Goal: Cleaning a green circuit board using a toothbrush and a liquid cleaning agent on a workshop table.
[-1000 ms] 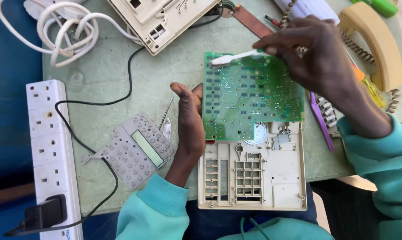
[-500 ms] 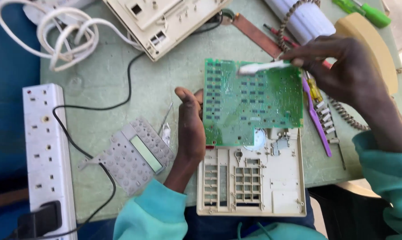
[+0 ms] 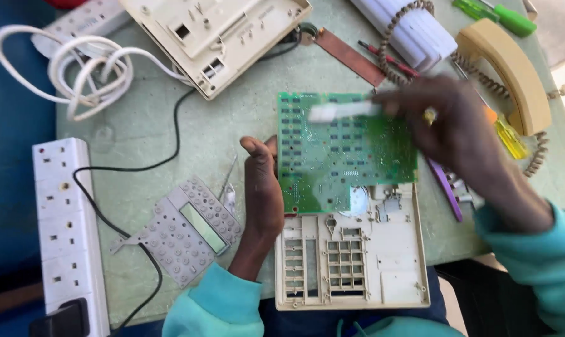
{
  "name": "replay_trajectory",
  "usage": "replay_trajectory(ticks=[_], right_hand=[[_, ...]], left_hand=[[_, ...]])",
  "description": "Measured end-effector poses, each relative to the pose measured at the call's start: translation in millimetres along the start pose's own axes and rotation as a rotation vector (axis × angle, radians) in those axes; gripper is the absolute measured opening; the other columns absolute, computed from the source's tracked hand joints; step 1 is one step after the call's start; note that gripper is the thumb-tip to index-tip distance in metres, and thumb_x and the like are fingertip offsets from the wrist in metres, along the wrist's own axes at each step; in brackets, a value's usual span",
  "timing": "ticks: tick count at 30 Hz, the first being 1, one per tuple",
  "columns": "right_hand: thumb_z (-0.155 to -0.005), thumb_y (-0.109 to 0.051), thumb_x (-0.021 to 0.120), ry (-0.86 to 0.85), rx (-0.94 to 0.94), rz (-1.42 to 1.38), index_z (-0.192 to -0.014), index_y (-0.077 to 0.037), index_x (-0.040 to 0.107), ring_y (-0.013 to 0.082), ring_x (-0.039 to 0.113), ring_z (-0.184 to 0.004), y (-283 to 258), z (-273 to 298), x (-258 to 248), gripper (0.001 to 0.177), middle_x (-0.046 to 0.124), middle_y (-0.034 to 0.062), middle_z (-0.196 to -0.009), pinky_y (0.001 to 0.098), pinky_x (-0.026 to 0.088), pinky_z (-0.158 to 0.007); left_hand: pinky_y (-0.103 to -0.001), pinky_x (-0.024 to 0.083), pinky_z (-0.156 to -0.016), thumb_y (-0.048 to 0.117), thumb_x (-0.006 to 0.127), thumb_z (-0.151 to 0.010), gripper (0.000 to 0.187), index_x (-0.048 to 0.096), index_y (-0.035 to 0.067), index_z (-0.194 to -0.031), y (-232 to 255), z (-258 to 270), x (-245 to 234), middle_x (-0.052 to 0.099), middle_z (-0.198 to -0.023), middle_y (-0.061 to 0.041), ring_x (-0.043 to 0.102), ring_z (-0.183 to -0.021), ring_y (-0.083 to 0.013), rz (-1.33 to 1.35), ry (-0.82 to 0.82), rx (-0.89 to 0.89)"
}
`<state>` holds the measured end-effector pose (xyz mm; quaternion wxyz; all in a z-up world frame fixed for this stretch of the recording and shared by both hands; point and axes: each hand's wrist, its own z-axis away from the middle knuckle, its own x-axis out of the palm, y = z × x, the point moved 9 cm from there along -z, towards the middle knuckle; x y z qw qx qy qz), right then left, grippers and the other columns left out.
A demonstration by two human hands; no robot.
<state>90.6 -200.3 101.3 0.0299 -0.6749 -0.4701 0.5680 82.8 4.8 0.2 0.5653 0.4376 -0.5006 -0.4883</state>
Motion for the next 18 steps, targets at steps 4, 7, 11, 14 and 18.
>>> replay_trajectory(ticks=[4, 7, 11, 14, 18], right_hand=[[-0.106, 0.001, 0.059, 0.098, 0.093, 0.242, -0.119, -0.009, 0.077, 0.0155, 0.055, -0.073, -8, 9, 0, 0.024, 0.07, 0.0052, -0.085, 0.0371, 0.036, -0.077], [-0.097, 0.011, 0.055, 0.039, 0.038, 0.134, -0.116, -0.009, 0.075, 0.0136, 0.06, -0.071, -15, 4, 2, 0.034, 0.071, 0.0029, -0.085, 0.0298, 0.046, -0.064], [-0.111, 0.011, 0.056, 0.201, 0.072, 0.292, -0.118, 0.0, 0.079, 0.0116, 0.053, -0.054, 8, 9, -19, 0.026, 0.071, 0.0077, -0.082, 0.0246, 0.036, -0.049], [-0.099, -0.015, 0.063, -0.052, 0.185, 0.232, -0.125, -0.027, 0.075, 0.0153, 0.044, -0.078, -5, 36, 15, 0.031, 0.058, -0.0049, -0.076, 0.0348, 0.03, -0.077], [-0.098, -0.002, 0.066, -0.029, 0.055, 0.137, -0.121, -0.016, 0.073, 0.0139, 0.058, -0.078, 11, 22, -5, 0.028, 0.073, 0.0015, -0.097, 0.031, 0.045, -0.072]], left_hand=[[-0.044, 0.038, -0.118, 0.078, 0.013, -0.085, 0.106, 0.055, -0.002, -0.14, 1, 0, 1, 0.054, -0.145, -0.025, 0.049, -0.142, -0.034, 0.009, -0.012, 0.044], [-0.044, 0.031, -0.121, 0.075, 0.016, -0.091, 0.103, 0.047, -0.006, -0.146, 0, -7, -2, 0.043, -0.156, -0.029, 0.039, -0.15, -0.0363, 0.017, -0.023, 0.084], [-0.038, 0.066, -0.095, 0.074, 0.013, -0.085, 0.099, 0.07, 0.004, -0.125, 18, 2, 7, 0.08, -0.111, -0.016, 0.079, -0.11, -0.0291, 0.097, -0.06, 0.022], [-0.049, 0.022, -0.124, 0.081, 0.01, -0.082, 0.114, 0.047, -0.005, -0.147, -4, 0, -2, 0.038, -0.159, -0.03, 0.033, -0.153, -0.037, -0.04, -0.011, -0.022], [-0.04, 0.07, -0.088, 0.073, 0.017, -0.085, 0.096, 0.07, 0.003, -0.125, 19, 4, 9, 0.078, -0.116, -0.019, 0.079, -0.109, -0.0324, 0.161, -0.076, -0.011]])
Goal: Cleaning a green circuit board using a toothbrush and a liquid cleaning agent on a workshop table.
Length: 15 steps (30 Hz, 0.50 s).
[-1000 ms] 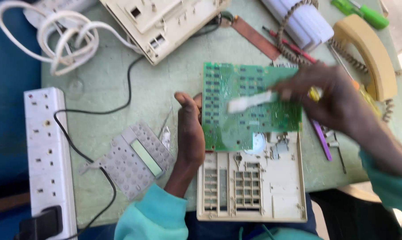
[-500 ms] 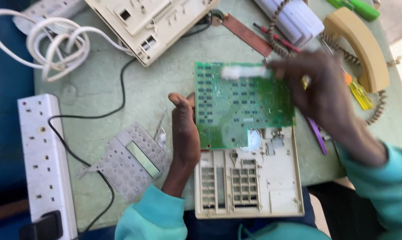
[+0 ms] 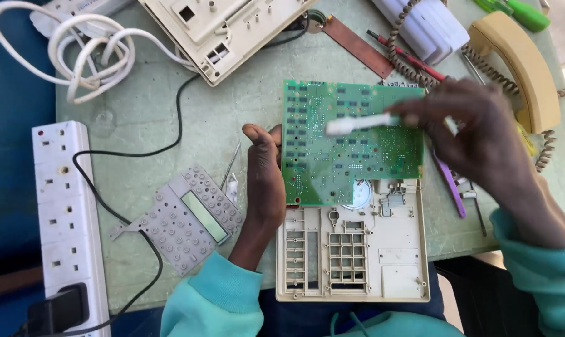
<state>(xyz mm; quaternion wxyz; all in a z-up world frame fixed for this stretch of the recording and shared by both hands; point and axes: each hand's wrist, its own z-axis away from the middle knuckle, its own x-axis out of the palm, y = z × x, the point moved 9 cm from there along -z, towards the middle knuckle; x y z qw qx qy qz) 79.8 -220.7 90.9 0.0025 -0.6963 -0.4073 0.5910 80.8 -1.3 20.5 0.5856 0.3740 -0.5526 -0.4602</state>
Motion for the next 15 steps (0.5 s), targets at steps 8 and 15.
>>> replay_trajectory(ticks=[8, 15], right_hand=[[-0.103, -0.016, 0.058, -0.075, -0.03, 0.132, -0.127, -0.028, 0.074, 0.0202, 0.045, -0.078, -57, -11, 26, 0.031, 0.056, -0.0021, -0.079, 0.0388, 0.026, -0.075], [-0.107, -0.014, 0.065, -0.03, 0.21, 0.154, -0.13, -0.019, 0.075, 0.0193, 0.043, -0.076, 0, -12, -2, 0.026, 0.06, 0.0043, -0.079, 0.0346, 0.033, -0.072]], left_hand=[[-0.036, 0.064, -0.094, 0.075, 0.013, -0.085, 0.096, 0.074, 0.006, -0.111, -4, -3, -3, 0.08, -0.109, -0.016, 0.077, -0.108, -0.0264, -0.004, 0.031, 0.02], [-0.041, 0.05, -0.116, 0.076, 0.015, -0.087, 0.101, 0.063, 0.0, -0.134, -7, -5, 1, 0.07, -0.132, -0.019, 0.064, -0.133, -0.03, 0.093, -0.049, 0.07]])
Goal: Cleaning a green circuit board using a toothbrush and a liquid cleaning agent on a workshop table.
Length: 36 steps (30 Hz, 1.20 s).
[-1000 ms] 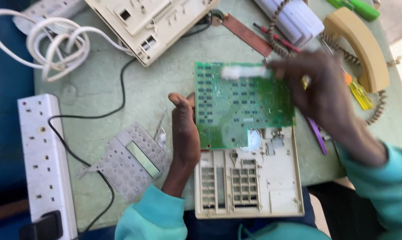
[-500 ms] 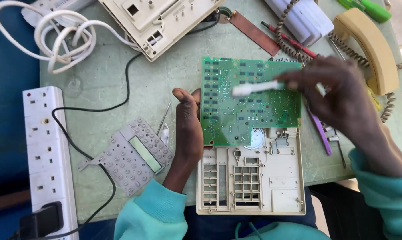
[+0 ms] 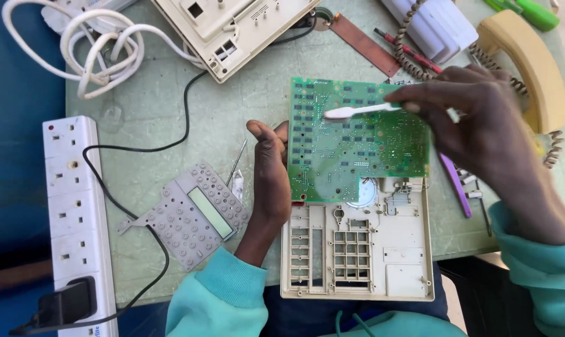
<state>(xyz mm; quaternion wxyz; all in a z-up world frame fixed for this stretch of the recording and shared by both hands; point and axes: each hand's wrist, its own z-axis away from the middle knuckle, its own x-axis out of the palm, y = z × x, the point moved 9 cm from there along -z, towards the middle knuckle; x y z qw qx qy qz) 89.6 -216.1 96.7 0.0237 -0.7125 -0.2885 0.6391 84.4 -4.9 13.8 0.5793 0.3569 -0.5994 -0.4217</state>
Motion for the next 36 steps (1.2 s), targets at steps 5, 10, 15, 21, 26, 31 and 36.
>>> replay_trajectory(ticks=[5, 10, 15, 21, 26, 31, 36], right_hand=[[-0.1, -0.022, 0.057, -0.098, -0.219, -0.114, -0.128, -0.026, 0.072, 0.0161, 0.047, -0.079, -45, 19, 28, 0.032, 0.058, -0.0019, -0.078, 0.0354, 0.03, -0.077], [-0.102, 0.002, 0.068, 0.135, -0.162, -0.071, -0.116, -0.008, 0.077, 0.0226, 0.069, -0.087, 5, 7, -16, 0.019, 0.078, 0.0104, -0.108, 0.0377, 0.052, -0.073], [-0.093, 0.013, 0.061, 0.28, -0.104, -0.143, -0.114, -0.008, 0.078, 0.0122, 0.062, -0.068, -25, 16, 1, 0.034, 0.078, 0.003, -0.089, 0.0296, 0.046, -0.067], [-0.107, -0.003, 0.066, 0.311, -0.063, 0.071, -0.124, -0.009, 0.079, 0.0164, 0.052, -0.064, -5, 28, -20, 0.022, 0.069, 0.0091, -0.082, 0.031, 0.038, -0.054], [-0.11, -0.018, 0.071, 0.245, 0.328, 0.213, -0.127, -0.019, 0.08, 0.0107, 0.046, -0.047, 26, 58, -40, 0.02, 0.073, 0.0018, -0.077, 0.0272, 0.034, -0.045], [-0.101, -0.003, 0.062, 0.288, 0.065, -0.145, -0.127, -0.008, 0.074, 0.0132, 0.055, -0.054, -25, 49, 9, 0.029, 0.07, 0.0073, -0.086, 0.0291, 0.039, -0.043], [-0.1, -0.006, 0.063, 0.209, -0.093, -0.156, -0.133, -0.009, 0.067, 0.014, 0.052, -0.049, -42, 51, 10, 0.034, 0.064, 0.0024, -0.076, 0.0328, 0.039, -0.038]], left_hand=[[-0.036, 0.056, -0.104, 0.076, 0.009, -0.084, 0.1, 0.072, 0.005, -0.117, 10, 3, -2, 0.079, -0.111, -0.015, 0.074, -0.111, -0.0253, -0.176, 0.063, -0.025], [-0.044, 0.065, -0.093, 0.075, 0.016, -0.083, 0.1, 0.067, 0.001, -0.128, -4, 2, -4, 0.077, -0.115, -0.021, 0.076, -0.112, -0.0332, 0.003, 0.054, -0.117], [-0.042, 0.069, -0.07, 0.078, 0.02, -0.08, 0.099, 0.073, 0.001, -0.115, -4, 2, -1, 0.079, -0.088, -0.015, 0.079, -0.08, -0.0293, -0.047, 0.064, -0.128], [-0.041, 0.069, -0.088, 0.071, 0.016, -0.084, 0.095, 0.071, 0.004, -0.124, 5, 4, 0, 0.08, -0.109, -0.016, 0.08, -0.104, -0.0288, -0.13, 0.117, -0.135], [-0.036, 0.066, -0.091, 0.07, 0.02, -0.087, 0.091, 0.072, 0.004, -0.124, 10, 3, -1, 0.08, -0.11, -0.013, 0.079, -0.11, -0.0253, -0.226, 0.103, -0.081], [-0.049, 0.019, -0.132, 0.066, 0.034, -0.1, 0.053, 0.021, 0.02, -0.078, -15, -2, -25, 0.023, -0.08, 0.008, 0.05, -0.14, -0.0267, -0.302, 0.139, 0.09], [-0.047, 0.021, -0.134, 0.06, 0.035, -0.102, 0.049, 0.022, 0.02, -0.079, -8, -2, -19, 0.013, -0.081, 0.007, 0.026, -0.08, -0.0053, -0.296, 0.125, 0.134]])
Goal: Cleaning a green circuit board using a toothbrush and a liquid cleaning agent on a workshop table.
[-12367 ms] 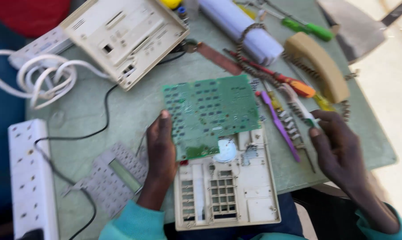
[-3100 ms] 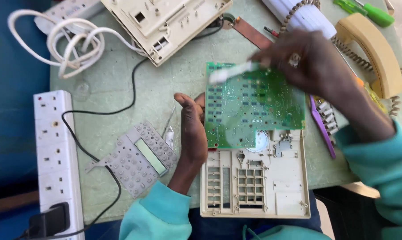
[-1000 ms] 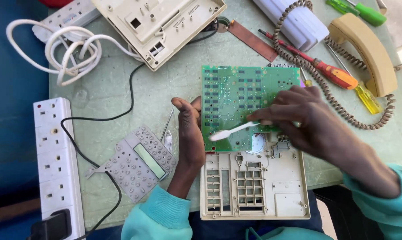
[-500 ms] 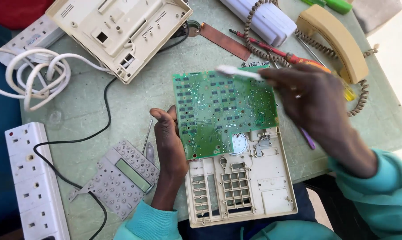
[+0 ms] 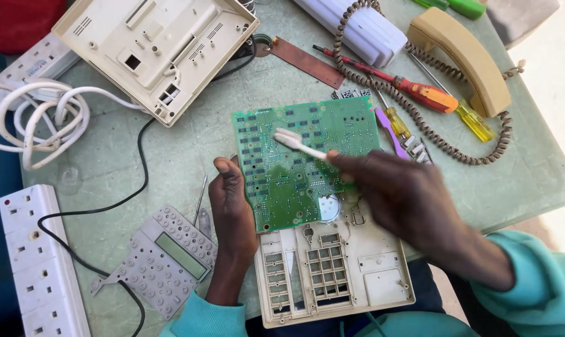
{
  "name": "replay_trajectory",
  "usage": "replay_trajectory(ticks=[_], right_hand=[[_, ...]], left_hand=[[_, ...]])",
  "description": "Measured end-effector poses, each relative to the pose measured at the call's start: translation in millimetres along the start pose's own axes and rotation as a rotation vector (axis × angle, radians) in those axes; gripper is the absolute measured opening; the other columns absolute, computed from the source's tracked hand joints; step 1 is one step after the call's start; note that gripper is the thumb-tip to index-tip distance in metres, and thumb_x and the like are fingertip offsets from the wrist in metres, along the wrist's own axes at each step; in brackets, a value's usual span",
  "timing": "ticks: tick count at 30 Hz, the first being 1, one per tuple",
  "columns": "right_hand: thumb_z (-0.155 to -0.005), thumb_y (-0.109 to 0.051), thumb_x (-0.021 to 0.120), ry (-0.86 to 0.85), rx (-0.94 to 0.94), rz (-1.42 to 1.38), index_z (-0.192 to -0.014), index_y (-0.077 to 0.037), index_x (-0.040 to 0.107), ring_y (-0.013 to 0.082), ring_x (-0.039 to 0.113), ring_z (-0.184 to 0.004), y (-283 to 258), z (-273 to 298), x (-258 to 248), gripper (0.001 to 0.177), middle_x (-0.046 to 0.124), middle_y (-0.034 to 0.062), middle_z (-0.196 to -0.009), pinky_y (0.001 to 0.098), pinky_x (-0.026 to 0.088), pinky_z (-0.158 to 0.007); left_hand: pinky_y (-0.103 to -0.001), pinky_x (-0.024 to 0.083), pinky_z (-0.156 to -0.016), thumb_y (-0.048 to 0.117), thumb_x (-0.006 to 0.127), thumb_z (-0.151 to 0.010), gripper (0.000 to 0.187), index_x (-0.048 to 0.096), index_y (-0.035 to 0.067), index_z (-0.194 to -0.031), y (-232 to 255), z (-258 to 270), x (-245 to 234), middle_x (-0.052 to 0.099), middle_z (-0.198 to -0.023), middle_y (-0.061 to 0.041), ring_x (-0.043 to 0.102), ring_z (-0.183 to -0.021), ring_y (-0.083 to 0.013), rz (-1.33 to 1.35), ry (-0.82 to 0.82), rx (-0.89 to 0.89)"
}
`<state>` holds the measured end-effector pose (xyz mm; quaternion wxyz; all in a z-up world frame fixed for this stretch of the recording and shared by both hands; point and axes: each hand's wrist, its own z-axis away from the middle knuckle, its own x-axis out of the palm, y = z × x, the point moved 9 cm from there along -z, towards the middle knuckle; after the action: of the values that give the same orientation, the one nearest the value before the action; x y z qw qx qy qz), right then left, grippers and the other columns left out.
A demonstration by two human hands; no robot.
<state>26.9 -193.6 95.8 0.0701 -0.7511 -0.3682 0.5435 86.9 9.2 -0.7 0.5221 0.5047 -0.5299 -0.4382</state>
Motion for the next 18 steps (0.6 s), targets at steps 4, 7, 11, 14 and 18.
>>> replay_trajectory(ticks=[4, 7, 11, 14, 18], right_hand=[[-0.103, -0.003, 0.058, 0.128, 0.268, 0.086, -0.123, -0.008, 0.073, 0.011, 0.045, -0.05, 49, 9, -32, 0.025, 0.07, 0.0054, -0.085, 0.029, 0.032, -0.043], [-0.103, -0.011, 0.058, 0.087, 0.336, 0.03, -0.121, -0.008, 0.072, 0.0104, 0.04, -0.046, 48, 34, -23, 0.023, 0.062, 0.0018, -0.065, 0.0297, 0.029, -0.043], [-0.098, -0.008, 0.058, 0.003, 0.267, -0.063, -0.124, -0.012, 0.071, 0.0077, 0.044, -0.038, 43, 44, -18, 0.03, 0.067, 0.0003, -0.064, 0.0269, 0.033, -0.034], [-0.109, -0.006, 0.06, 0.218, 0.373, 0.08, -0.117, -0.001, 0.073, 0.0103, 0.049, -0.061, 74, 32, -50, 0.016, 0.071, 0.0053, -0.087, 0.0281, 0.036, -0.052], [-0.1, -0.012, 0.056, 0.077, 0.31, -0.074, -0.119, -0.011, 0.071, 0.0114, 0.046, -0.044, 49, 42, -21, 0.025, 0.073, 0.0018, -0.074, 0.0306, 0.038, -0.043]], left_hand=[[-0.028, 0.019, -0.062, 0.049, 0.042, -0.106, 0.044, 0.027, 0.022, -0.073, -8, 1, -4, 0.02, -0.075, 0.009, 0.017, -0.069, -0.0063, 0.002, 0.026, -0.091], [-0.027, 0.021, -0.063, 0.041, 0.045, -0.108, 0.042, 0.03, 0.021, -0.074, 1, 1, 1, 0.023, -0.074, 0.008, 0.02, -0.07, -0.007, -0.011, -0.015, -0.09], [-0.028, 0.022, -0.063, 0.033, 0.047, -0.109, 0.039, 0.033, 0.022, -0.074, 3, 3, 4, 0.023, -0.074, 0.009, 0.022, -0.07, -0.0059, -0.008, -0.021, -0.07], [-0.028, 0.02, -0.062, 0.033, 0.047, -0.109, 0.041, 0.03, 0.022, -0.073, 7, 1, 2, 0.022, -0.074, 0.01, 0.021, -0.069, -0.0052, -0.076, 0.006, -0.061], [-0.027, 0.022, -0.064, 0.034, 0.049, -0.108, 0.041, 0.031, 0.021, -0.073, 5, 0, 0, 0.023, -0.075, 0.009, 0.021, -0.071, -0.0063, -0.069, 0.015, -0.057]])
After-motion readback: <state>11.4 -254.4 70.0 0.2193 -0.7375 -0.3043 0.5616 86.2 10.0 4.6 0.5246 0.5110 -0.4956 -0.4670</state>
